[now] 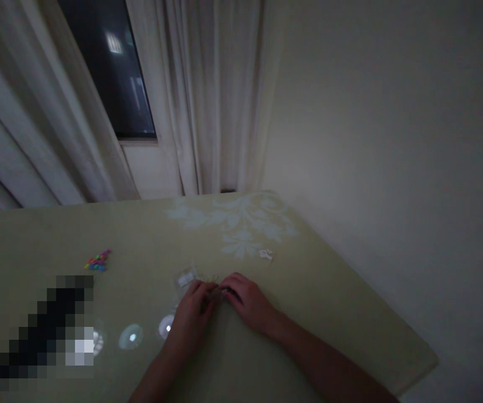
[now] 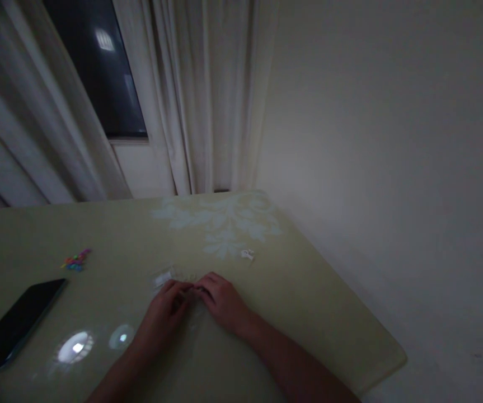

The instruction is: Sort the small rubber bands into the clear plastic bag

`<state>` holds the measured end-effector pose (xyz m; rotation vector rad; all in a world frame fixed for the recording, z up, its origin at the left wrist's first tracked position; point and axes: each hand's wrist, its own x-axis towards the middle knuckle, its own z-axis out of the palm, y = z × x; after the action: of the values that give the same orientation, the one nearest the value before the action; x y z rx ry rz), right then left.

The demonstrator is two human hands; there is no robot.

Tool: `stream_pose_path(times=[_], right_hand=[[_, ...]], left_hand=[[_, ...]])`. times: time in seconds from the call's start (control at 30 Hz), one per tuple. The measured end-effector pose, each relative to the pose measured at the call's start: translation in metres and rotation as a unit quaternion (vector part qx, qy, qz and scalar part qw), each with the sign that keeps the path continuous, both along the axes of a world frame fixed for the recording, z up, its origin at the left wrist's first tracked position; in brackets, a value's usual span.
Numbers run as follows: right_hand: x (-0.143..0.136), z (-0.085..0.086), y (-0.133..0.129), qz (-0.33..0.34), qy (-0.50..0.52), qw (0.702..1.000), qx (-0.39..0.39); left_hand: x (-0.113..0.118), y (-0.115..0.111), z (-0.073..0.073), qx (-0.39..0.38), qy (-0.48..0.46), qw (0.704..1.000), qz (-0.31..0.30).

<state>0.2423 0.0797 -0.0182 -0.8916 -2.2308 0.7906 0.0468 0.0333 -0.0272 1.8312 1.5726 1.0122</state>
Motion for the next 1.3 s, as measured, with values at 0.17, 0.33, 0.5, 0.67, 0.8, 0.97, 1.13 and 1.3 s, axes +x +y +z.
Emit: stream_pose_path(times=[0.17,0.33,0.5,0.67,0.8,0.97,1.13,1.3], right_hand=[[0.007,0.002,0.001,-0.014,0.033,0.999,-0.008],[0.013,0.000,0.006,-0.031,-0.044,0.999,-0.004],[0.007,-0.001,0.003,0.010,-0.083,0.996,0.015],[-0.001,-0.002,0.001,-0.008,-0.078,0.997,0.000],[0.003,-0.002,0.003,-0.014,0.002,1.000,0.000],[0.011,0.001,0.003,-0.021,0.011,1.000,0.007],[0.012,0.005,0.001,-0.002,-0.096,0.995,0.035],[-0.001,0.004,-0.006,0.021,-0.120,0.992,0.036]], left_hand=[[-0.005,-0.008,-0.013,0.012,0.059,0.998,0.026],[0.001,-0.004,-0.014,0.025,0.095,0.995,-0.016],[0.004,0.000,-0.005,-0.009,0.104,0.994,-0.032],[0.004,0.000,0.002,0.000,0.043,0.998,-0.036],[-0.003,-0.001,0.006,0.001,-0.025,1.000,-0.011],[-0.021,-0.007,0.006,-0.026,-0.026,0.999,0.004],[-0.023,-0.009,0.000,-0.035,0.024,0.999,-0.020],[-0.005,0.000,-0.001,-0.028,0.030,0.998,-0.048]])
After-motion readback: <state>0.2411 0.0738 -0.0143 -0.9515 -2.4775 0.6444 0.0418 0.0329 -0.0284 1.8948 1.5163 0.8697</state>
